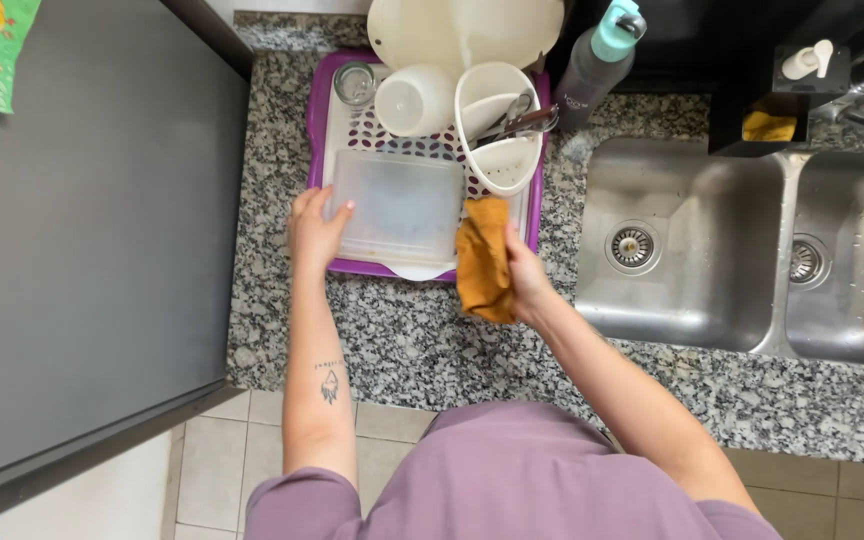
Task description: Cleaning and drying various kitchen items and wiping the sink area with a cloth
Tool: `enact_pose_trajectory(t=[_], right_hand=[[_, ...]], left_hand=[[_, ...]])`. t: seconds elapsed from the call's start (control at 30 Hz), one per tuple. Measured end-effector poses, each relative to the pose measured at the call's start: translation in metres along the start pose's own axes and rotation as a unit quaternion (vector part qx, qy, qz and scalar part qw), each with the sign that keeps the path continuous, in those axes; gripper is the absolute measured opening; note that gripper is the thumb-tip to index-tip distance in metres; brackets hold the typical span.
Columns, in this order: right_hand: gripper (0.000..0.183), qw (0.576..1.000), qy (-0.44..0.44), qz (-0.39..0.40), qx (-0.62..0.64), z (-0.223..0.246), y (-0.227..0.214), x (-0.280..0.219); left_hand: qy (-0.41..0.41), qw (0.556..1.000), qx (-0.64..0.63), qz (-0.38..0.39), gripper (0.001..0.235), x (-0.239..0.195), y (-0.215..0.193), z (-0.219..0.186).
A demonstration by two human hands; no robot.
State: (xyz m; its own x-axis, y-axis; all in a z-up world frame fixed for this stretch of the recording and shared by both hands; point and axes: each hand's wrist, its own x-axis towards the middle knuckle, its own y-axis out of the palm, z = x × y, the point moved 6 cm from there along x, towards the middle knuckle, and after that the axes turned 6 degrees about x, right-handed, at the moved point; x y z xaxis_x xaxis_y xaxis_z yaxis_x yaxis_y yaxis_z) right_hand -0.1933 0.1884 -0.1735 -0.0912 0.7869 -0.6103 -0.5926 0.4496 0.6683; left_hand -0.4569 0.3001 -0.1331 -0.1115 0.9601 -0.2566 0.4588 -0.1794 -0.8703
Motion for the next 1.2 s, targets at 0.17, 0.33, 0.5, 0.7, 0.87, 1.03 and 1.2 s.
enact_pose_trajectory(t=[0.17,0.33,0.5,0.7,0.87,1.03,1.2], right_hand=[[0.069,0.996,0.032,-0.034,-0.074,-0.016,0.012,0.014],[0.066,0.993,0.046,-0.030,-0.101,-0.010,0.018,0.006],[0.053,0.997,0.064,-0.020,-0.041,-0.023,-0.017,-0.003],[0.048,0.998,0.020,-0.055,0.015,0.004,-0.105,-0.025],[0.045,0.960,-0.276,-0.031,-0.035,0.102,-0.136,-0.084],[0.037,0.774,-0.562,0.022,-0.291,0.137,-0.011,-0.185],[0.046,0.399,-0.655,-0.101,-0.634,0.159,0.014,-0.215]], left_hand=[[-0.026,0.930,-0.364,-0.040,0.051,-0.027,-0.020,-0.025],[-0.097,0.902,-0.412,-0.087,0.056,-0.043,-0.040,-0.025],[-0.059,0.909,-0.384,-0.155,0.041,-0.080,-0.073,-0.035],[0.077,0.924,-0.268,-0.260,0.050,-0.120,-0.117,-0.052],[0.084,0.846,-0.461,-0.252,0.053,-0.133,-0.083,-0.131],[0.087,0.790,-0.600,-0.097,0.058,-0.163,0.014,-0.240],[0.091,0.775,-0.624,0.047,0.056,-0.207,0.058,-0.298]])
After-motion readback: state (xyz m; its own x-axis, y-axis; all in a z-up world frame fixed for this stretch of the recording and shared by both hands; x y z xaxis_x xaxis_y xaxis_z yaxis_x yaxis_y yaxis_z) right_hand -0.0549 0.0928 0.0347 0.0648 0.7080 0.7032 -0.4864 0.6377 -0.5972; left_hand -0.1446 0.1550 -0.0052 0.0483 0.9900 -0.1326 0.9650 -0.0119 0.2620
